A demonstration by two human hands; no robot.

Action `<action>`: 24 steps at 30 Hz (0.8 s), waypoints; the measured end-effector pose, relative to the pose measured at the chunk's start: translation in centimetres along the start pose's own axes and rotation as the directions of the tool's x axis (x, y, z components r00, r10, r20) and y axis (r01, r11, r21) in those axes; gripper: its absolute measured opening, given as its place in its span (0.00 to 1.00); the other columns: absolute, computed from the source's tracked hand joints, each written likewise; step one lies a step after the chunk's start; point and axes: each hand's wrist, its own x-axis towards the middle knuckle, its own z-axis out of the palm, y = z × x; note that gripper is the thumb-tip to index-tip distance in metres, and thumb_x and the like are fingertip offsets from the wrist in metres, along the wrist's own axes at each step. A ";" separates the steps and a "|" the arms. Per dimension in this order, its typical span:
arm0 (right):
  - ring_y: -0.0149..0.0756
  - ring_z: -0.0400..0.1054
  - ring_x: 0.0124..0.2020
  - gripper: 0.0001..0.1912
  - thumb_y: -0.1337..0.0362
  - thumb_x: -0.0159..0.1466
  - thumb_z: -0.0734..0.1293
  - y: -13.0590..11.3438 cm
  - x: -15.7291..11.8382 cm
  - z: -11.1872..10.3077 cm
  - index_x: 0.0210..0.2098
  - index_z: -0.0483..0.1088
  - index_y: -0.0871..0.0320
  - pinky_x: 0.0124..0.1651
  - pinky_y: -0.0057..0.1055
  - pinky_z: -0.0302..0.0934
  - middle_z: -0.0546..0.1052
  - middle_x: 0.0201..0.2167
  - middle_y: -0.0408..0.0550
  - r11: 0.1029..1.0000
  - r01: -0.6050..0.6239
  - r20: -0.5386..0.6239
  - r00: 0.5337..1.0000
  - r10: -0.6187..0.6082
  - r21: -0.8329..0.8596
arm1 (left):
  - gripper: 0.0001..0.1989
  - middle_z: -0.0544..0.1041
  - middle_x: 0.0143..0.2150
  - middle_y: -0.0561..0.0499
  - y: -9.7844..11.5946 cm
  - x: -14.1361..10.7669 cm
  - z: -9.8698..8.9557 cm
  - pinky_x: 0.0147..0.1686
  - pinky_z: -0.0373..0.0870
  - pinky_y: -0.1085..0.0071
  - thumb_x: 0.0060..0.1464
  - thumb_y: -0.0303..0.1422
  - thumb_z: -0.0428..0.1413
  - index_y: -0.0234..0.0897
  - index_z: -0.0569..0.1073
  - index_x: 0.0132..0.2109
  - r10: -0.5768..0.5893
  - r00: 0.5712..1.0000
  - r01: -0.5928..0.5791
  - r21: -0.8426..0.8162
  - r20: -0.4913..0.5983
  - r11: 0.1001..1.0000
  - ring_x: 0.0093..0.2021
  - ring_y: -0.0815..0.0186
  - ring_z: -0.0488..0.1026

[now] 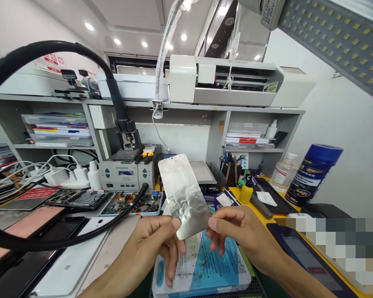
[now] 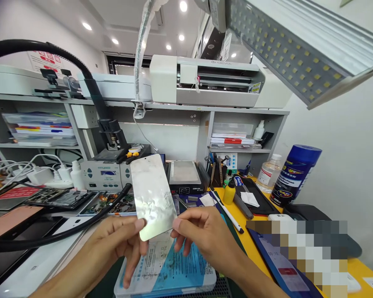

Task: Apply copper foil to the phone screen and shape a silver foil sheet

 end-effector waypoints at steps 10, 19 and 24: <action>0.32 0.69 0.22 0.17 0.53 0.64 0.70 -0.4 -0.5 0.1 0.28 0.79 0.60 0.26 0.27 0.64 0.78 0.21 0.47 0.985 0.026 -0.038 0.999 -0.032 -0.169 | 0.09 0.70 0.18 0.55 0.1 0.1 -0.4 0.20 0.68 0.74 0.57 0.35 0.58 0.33 0.72 0.33 0.033 0.999 -0.034 0.100 0.011 0.994 0.17 0.70 0.66; 0.30 0.68 0.23 0.15 0.54 0.65 0.69 -0.4 -0.7 0.5 0.29 0.78 0.58 0.27 0.24 0.64 0.76 0.22 0.45 0.969 0.072 -0.064 0.994 -0.090 -0.234 | 0.09 0.64 0.26 0.57 -0.4 0.3 -0.2 0.20 0.70 0.76 0.60 0.37 0.56 0.35 0.71 0.36 0.085 0.996 -0.074 0.261 -0.031 0.963 0.22 0.72 0.63; 0.31 0.68 0.24 0.14 0.55 0.66 0.69 -0.2 -0.7 0.4 0.30 0.79 0.58 0.27 0.24 0.64 0.77 0.22 0.44 0.963 0.087 -0.078 0.991 -0.110 -0.254 | 0.10 0.63 0.25 0.58 -0.3 0.3 -0.2 0.19 0.69 0.76 0.60 0.38 0.56 0.36 0.69 0.33 0.107 0.993 -0.092 0.278 -0.039 0.956 0.22 0.72 0.63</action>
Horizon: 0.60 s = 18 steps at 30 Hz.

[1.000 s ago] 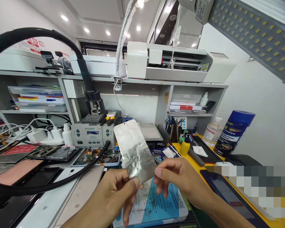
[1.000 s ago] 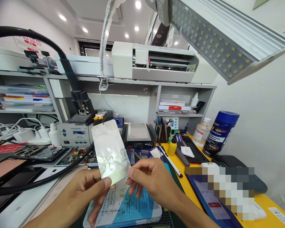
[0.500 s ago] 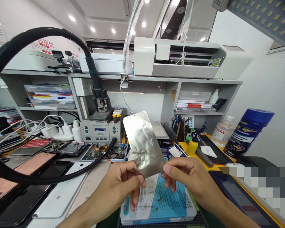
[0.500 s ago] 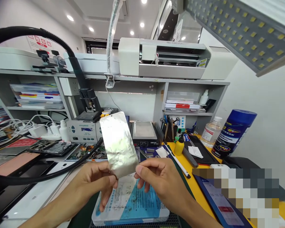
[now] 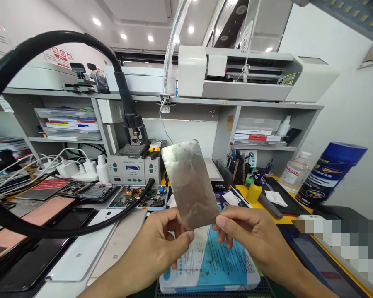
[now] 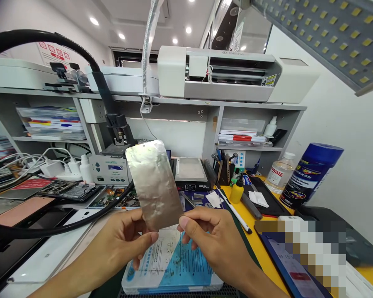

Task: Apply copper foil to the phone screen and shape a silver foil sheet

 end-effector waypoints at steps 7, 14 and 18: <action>0.31 0.69 0.24 0.15 0.54 0.65 0.68 0.0 0.1 -0.1 0.30 0.79 0.58 0.27 0.24 0.64 0.77 0.22 0.45 1.000 -0.007 -0.008 1.000 0.006 -0.030 | 0.14 0.64 0.22 0.59 -0.2 -0.1 0.0 0.19 0.67 0.75 0.58 0.41 0.58 0.36 0.68 0.31 -0.031 0.999 0.031 -0.010 -0.029 0.999 0.20 0.72 0.63; 0.34 0.71 0.26 0.16 0.53 0.64 0.69 -0.2 -0.1 -0.1 0.28 0.79 0.58 0.28 0.26 0.65 0.79 0.23 0.47 0.999 -0.048 0.002 0.999 0.048 -0.026 | 0.17 0.68 0.18 0.57 0.1 -0.3 -0.2 0.21 0.64 0.75 0.60 0.44 0.57 0.37 0.68 0.29 -0.044 0.999 0.045 0.009 -0.028 0.999 0.19 0.70 0.65; 0.33 0.71 0.26 0.18 0.53 0.66 0.67 -0.2 0.0 -0.1 0.29 0.78 0.59 0.27 0.25 0.65 0.79 0.25 0.48 0.998 -0.057 0.025 0.998 0.057 0.006 | 0.19 0.71 0.17 0.55 0.4 -0.4 -0.2 0.23 0.64 0.75 0.61 0.45 0.56 0.37 0.68 0.27 -0.039 0.999 0.040 0.027 -0.021 0.999 0.19 0.70 0.66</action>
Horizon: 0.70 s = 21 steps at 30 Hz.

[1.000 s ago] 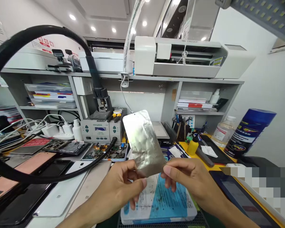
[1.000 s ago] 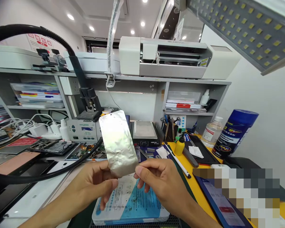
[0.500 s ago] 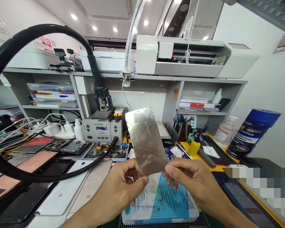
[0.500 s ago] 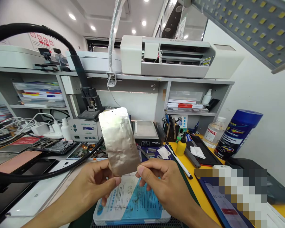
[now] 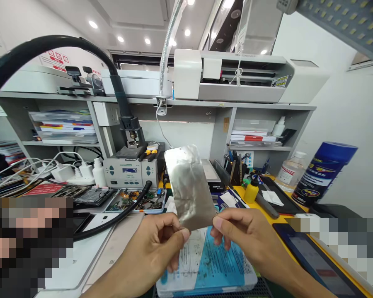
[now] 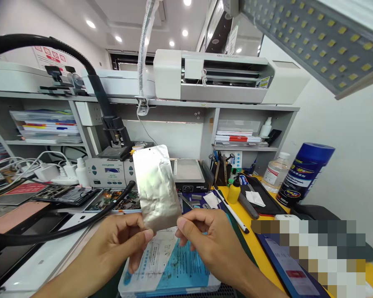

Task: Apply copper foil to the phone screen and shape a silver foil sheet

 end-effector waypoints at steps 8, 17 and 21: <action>0.34 0.73 0.31 0.12 0.57 0.67 0.69 0.3 -0.2 -0.5 0.37 0.77 0.60 0.31 0.26 0.66 0.80 0.30 0.48 0.999 0.020 0.116 0.993 -0.025 0.048 | 0.22 0.73 0.14 0.54 -0.5 0.1 -0.1 0.22 0.64 0.74 0.60 0.50 0.55 0.38 0.68 0.27 -0.009 1.000 0.009 -0.044 -0.020 0.999 0.16 0.69 0.67; 0.31 0.72 0.28 0.05 0.63 0.64 0.71 0.6 -0.1 0.7 0.37 0.72 0.58 0.29 0.24 0.68 0.77 0.27 0.42 0.995 0.088 -0.017 0.996 -0.089 -0.057 | 0.22 0.74 0.15 0.53 -0.5 -0.1 0.3 0.24 0.65 0.74 0.63 0.48 0.52 0.39 0.66 0.26 0.087 0.992 -0.086 0.011 -0.097 0.996 0.18 0.69 0.67; 0.31 0.74 0.29 0.20 0.69 0.62 0.72 1.3 -0.2 0.8 0.52 0.68 0.53 0.32 0.26 0.71 0.79 0.37 0.44 0.880 0.397 -0.169 0.879 -0.447 -0.262 | 0.21 0.74 0.14 0.53 -0.5 0.1 0.1 0.26 0.67 0.73 0.63 0.45 0.53 0.38 0.66 0.26 0.052 0.998 -0.058 -0.146 -0.047 0.988 0.16 0.70 0.69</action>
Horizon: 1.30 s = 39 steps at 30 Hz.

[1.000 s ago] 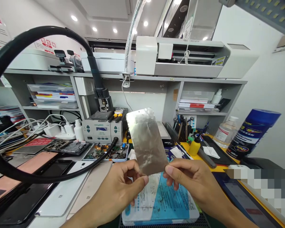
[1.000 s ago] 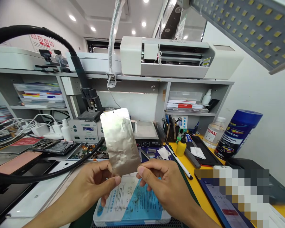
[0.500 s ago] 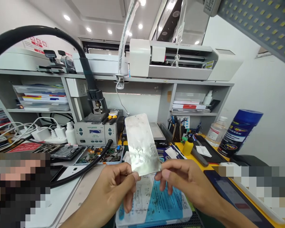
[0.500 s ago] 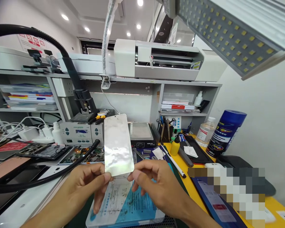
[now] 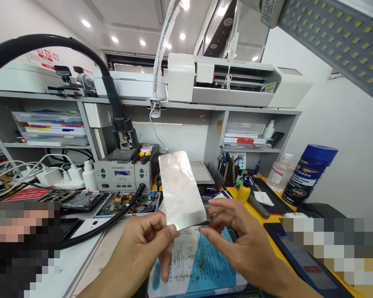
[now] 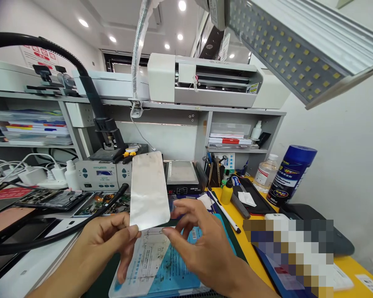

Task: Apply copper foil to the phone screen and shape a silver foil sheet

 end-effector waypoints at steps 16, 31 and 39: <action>0.35 0.78 0.34 0.14 0.77 0.60 0.72 -0.3 -0.2 -0.1 0.43 0.79 0.59 0.37 0.26 0.73 0.82 0.36 0.51 0.936 0.346 0.111 0.934 -0.338 -0.061 | 0.19 0.70 0.18 0.53 0.1 0.2 0.5 0.10 0.67 0.79 0.51 0.43 0.64 0.29 0.75 0.26 -0.208 0.953 0.291 -0.475 0.220 0.831 0.13 0.71 0.68; 0.35 0.77 0.34 0.15 0.77 0.59 0.72 -1.2 -0.3 0.7 0.44 0.79 0.58 0.37 0.25 0.73 0.81 0.34 0.49 0.955 0.295 0.091 0.951 -0.296 0.023 | 0.18 0.68 0.14 0.53 -0.1 -0.2 0.8 0.13 0.63 0.79 0.52 0.43 0.64 0.33 0.73 0.25 -0.186 0.959 0.250 -0.332 0.213 0.909 0.12 0.72 0.65; 0.36 0.78 0.35 0.15 0.76 0.59 0.72 -1.1 -1.2 1.8 0.41 0.79 0.51 0.38 0.27 0.74 0.82 0.34 0.45 0.974 0.066 0.019 0.997 -0.071 0.218 | 0.26 0.68 0.13 0.52 0.5 -0.8 1.0 0.25 0.61 0.74 0.62 0.45 0.54 0.35 0.69 0.20 0.008 0.989 -0.006 -0.015 0.145 1.000 0.17 0.72 0.62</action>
